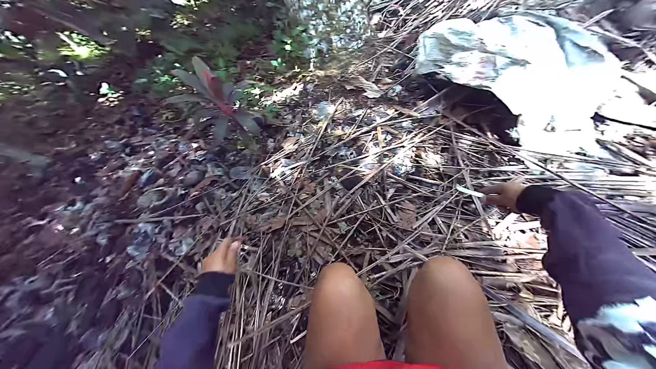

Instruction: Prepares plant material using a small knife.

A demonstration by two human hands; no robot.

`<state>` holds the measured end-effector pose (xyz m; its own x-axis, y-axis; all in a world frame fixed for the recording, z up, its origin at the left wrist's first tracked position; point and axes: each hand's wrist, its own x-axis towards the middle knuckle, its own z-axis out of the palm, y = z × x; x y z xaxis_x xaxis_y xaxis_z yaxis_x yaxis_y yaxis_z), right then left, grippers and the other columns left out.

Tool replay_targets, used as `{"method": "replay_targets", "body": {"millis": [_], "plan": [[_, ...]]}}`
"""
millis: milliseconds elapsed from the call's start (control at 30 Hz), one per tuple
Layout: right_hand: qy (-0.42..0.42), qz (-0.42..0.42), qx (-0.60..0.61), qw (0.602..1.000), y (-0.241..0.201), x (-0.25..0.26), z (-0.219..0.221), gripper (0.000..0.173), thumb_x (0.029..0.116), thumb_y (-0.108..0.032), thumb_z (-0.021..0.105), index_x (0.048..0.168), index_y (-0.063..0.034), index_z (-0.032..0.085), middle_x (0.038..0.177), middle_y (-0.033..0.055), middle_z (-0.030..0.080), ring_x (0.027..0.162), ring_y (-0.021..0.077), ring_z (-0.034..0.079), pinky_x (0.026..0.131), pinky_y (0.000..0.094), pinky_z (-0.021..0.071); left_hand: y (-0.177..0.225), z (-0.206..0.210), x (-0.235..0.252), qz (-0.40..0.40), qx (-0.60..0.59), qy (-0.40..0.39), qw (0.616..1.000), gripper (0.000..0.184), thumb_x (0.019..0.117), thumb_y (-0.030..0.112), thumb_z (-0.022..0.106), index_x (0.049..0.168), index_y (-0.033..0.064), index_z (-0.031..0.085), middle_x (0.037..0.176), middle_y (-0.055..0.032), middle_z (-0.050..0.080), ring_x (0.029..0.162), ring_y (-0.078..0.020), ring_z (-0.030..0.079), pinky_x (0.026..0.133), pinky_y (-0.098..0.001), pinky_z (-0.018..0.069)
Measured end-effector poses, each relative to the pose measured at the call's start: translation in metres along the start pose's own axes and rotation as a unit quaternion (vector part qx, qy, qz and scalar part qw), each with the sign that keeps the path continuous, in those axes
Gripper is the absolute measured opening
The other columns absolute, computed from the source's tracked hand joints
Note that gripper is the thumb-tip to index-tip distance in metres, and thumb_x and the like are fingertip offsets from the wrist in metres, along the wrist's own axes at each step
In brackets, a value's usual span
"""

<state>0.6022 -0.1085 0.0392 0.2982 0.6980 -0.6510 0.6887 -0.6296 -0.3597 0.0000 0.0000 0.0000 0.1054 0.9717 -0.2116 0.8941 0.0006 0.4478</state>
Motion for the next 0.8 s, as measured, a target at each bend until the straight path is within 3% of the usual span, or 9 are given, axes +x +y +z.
{"method": "replay_targets", "body": {"millis": [67, 133, 233, 300, 400, 500, 600, 700, 800], "plan": [[0.072, -0.132, 0.070, 0.986, -0.040, -0.033, 0.027, 0.046, 0.1096, -0.014, 0.045, 0.153, -0.0011, 0.040, 0.099, 0.0235, 0.065, 0.075, 0.0239, 0.056, 0.074, 0.0405, 0.0471, 0.065, 0.014, -0.012, 0.039, -0.111, 0.015, 0.993, 0.041, 0.1105, 0.018, 0.038, 0.139, -0.0084, 0.050, 0.094, -0.0233, 0.068, 0.076, -0.0308, 0.069, 0.075, -0.0479, 0.0586], [0.080, -0.295, 0.168, 0.937, -0.080, -0.052, 0.061, 0.053, 0.1061, -0.013, 0.046, 0.157, -0.0039, 0.035, 0.083, 0.0102, 0.064, 0.061, 0.0100, 0.053, 0.058, 0.0291, 0.0471, 0.116, 0.024, -0.027, 0.103, -0.195, 0.024, 0.975, 0.039, 0.1095, 0.016, 0.039, 0.131, -0.0121, 0.053, 0.087, -0.0173, 0.070, 0.070, -0.0204, 0.069, 0.071, -0.0394, 0.0599], [0.003, -0.413, 0.264, 0.872, -0.143, -0.081, 0.106, 0.061, 0.1026, -0.019, 0.049, 0.159, -0.0074, 0.031, 0.078, 0.0027, 0.063, 0.057, 0.0051, 0.053, 0.053, 0.0235, 0.0468, 0.159, 0.033, -0.039, 0.204, -0.276, 0.047, 0.938, 0.030, 0.1062, 0.013, 0.044, 0.113, -0.0086, 0.063, 0.078, -0.0046, 0.071, 0.062, -0.0067, 0.067, 0.062, -0.0262, 0.0584], [-0.049, -0.444, 0.298, 0.844, -0.171, -0.089, 0.128, 0.063, 0.1019, -0.019, 0.051, 0.160, -0.0082, 0.029, 0.076, 0.0008, 0.062, 0.056, 0.0029, 0.052, 0.053, 0.0211, 0.0456, 0.173, 0.034, -0.047, 0.228, -0.314, 0.046, 0.920, 0.025, 0.1050, 0.010, 0.046, 0.109, -0.0069, 0.064, 0.073, 0.0005, 0.070, 0.057, -0.0015, 0.063, 0.057, -0.0202, 0.0556], [-0.141, -0.433, 0.321, 0.830, -0.189, -0.089, 0.144, 0.056, 0.1038, -0.015, 0.048, 0.157, -0.0080, 0.034, 0.075, -0.0005, 0.058, 0.055, 0.0025, 0.049, 0.053, 0.0199, 0.0430, 0.181, 0.039, -0.060, 0.245, -0.300, 0.073, 0.919, 0.022, 0.1028, 0.007, 0.050, 0.108, -0.0075, 0.066, 0.068, 0.0028, 0.067, 0.052, 0.0016, 0.058, 0.053, -0.0172, 0.0519], [-0.166, -0.420, 0.364, 0.815, -0.188, -0.087, 0.149, 0.045, 0.1034, -0.010, 0.049, 0.148, -0.0022, 0.047, 0.071, -0.0045, 0.056, 0.053, -0.0010, 0.046, 0.051, 0.0159, 0.0403, 0.176, 0.049, -0.067, 0.287, -0.214, 0.146, 0.922, 0.025, 0.1020, 0.010, 0.051, 0.101, -0.0068, 0.069, 0.065, 0.0002, 0.066, 0.051, 0.0000, 0.056, 0.052, -0.0180, 0.0493], [-0.093, -0.405, 0.411, 0.811, -0.185, -0.086, 0.132, 0.039, 0.1040, -0.009, 0.046, 0.141, 0.0024, 0.051, 0.069, -0.0056, 0.051, 0.052, -0.0016, 0.044, 0.050, 0.0155, 0.0389, 0.166, 0.061, -0.070, 0.336, -0.125, 0.217, 0.908, 0.027, 0.1016, 0.010, 0.051, 0.101, -0.0068, 0.071, 0.069, -0.0082, 0.069, 0.056, -0.0130, 0.064, 0.057, -0.0286, 0.0549], [0.034, -0.403, 0.486, 0.774, -0.174, -0.067, 0.093, 0.038, 0.1065, -0.013, 0.039, 0.141, -0.0029, 0.050, 0.067, -0.0098, 0.049, 0.050, -0.0016, 0.044, 0.047, 0.0159, 0.0409, 0.152, 0.071, -0.076, 0.347, -0.083, 0.240, 0.903, 0.028, 0.1011, 0.011, 0.051, 0.101, -0.0061, 0.072, 0.071, -0.0097, 0.071, 0.062, -0.0178, 0.069, 0.061, -0.0325, 0.0584], [0.023, -0.390, 0.489, 0.780, -0.175, -0.071, 0.101, 0.043, 0.1066, -0.014, 0.037, 0.148, -0.0049, 0.043, 0.067, -0.0076, 0.049, 0.049, 0.0006, 0.047, 0.046, 0.0179, 0.0434, 0.152, 0.073, -0.076, 0.335, -0.065, 0.253, 0.905, 0.028, 0.1019, 0.012, 0.050, 0.101, -0.0052, 0.073, 0.072, -0.0098, 0.072, 0.063, -0.0194, 0.071, 0.061, -0.0348, 0.0592]]}}
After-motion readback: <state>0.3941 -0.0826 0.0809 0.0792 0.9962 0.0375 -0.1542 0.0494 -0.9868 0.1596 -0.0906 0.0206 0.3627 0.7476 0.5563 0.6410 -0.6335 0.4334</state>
